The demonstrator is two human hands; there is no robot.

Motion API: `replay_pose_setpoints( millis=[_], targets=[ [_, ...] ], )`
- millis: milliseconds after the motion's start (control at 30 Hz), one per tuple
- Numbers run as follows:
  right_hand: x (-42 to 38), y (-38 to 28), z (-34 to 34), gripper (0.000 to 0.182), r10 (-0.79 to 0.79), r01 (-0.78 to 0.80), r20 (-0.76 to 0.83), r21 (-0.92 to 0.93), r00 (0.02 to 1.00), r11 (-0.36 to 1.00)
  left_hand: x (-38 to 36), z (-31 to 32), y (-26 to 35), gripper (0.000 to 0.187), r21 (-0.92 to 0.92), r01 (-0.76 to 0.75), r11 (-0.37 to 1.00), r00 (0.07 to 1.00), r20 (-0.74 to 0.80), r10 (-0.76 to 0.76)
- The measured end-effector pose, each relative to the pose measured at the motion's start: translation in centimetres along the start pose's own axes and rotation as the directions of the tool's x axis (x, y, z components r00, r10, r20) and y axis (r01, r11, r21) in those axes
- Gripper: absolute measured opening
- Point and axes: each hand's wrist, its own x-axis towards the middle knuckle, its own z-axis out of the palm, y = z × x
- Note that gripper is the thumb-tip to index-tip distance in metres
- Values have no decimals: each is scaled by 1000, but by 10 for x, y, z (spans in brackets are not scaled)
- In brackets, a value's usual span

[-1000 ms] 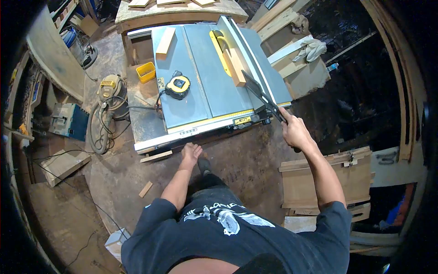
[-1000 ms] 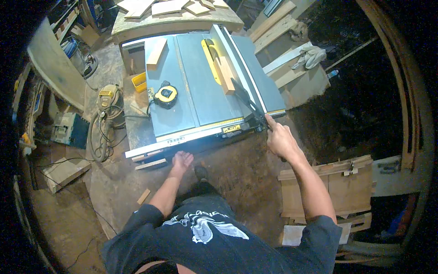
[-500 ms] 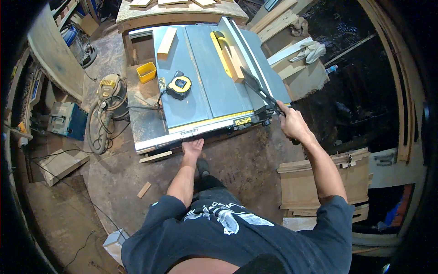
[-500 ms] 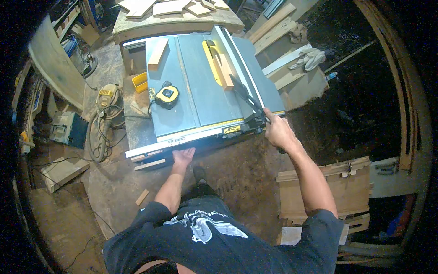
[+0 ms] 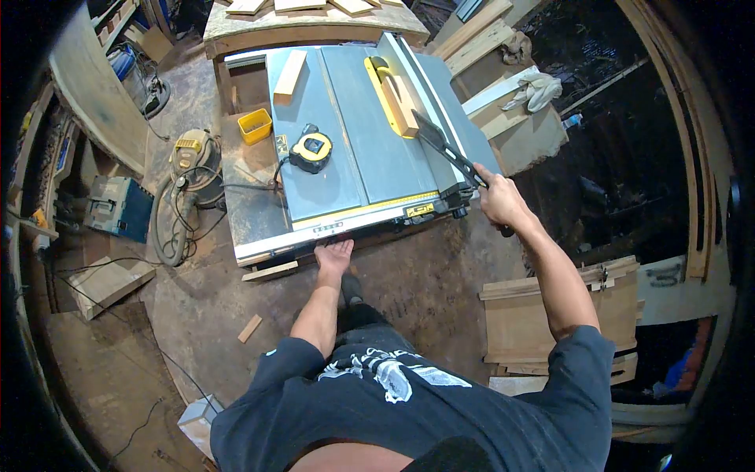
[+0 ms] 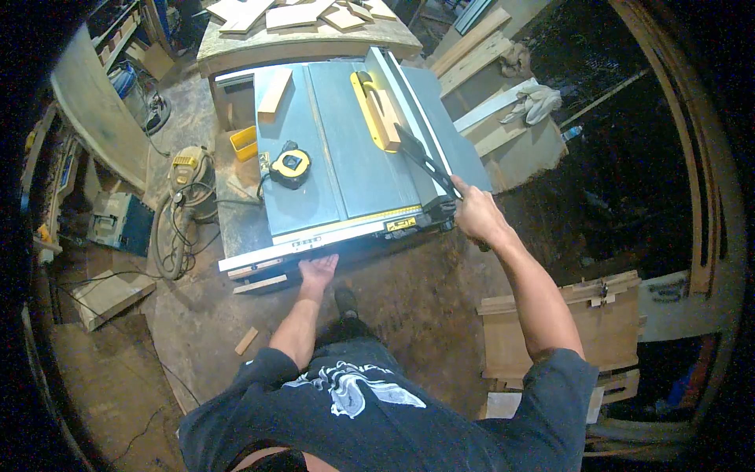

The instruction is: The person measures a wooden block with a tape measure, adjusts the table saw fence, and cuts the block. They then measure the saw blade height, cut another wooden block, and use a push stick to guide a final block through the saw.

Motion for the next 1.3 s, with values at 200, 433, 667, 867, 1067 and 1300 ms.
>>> replay_pose_setpoints(
  millis=[200, 433, 667, 867, 1067, 1300],
  targets=[
    [7, -5, -1, 61, -3, 3, -24, 1, 1000, 1000, -4, 5, -2, 82, -12, -12, 1000, 1000, 2, 12],
    [18, -7, -2, 60, 9, -8, -17, 24, 1000, 1000, -7, 8, -5, 85, -77, -24, 997, 1000, -5, 24],
    [29, -4, 0, 61, 3, -3, -18, 18, 1000, 1000, -9, 7, -8, 85, -101, -32, 994, 999, -13, 31],
    [40, 1, 5, 60, -31, 32, -49, 28, 998, 999, -13, 9, -12, 87, -126, -48, 991, 998, -34, 44],
    [54, 5, 5, 60, -43, 43, -47, 5, 998, 999, -11, 3, -14, 89, -157, -22, 987, 1000, -10, 21],
    [60, -5, -1, 59, 2, 0, -34, 49, 999, 999, -12, 4, -12, 90, -127, -17, 992, 1000, 6, 18]
  ],
)
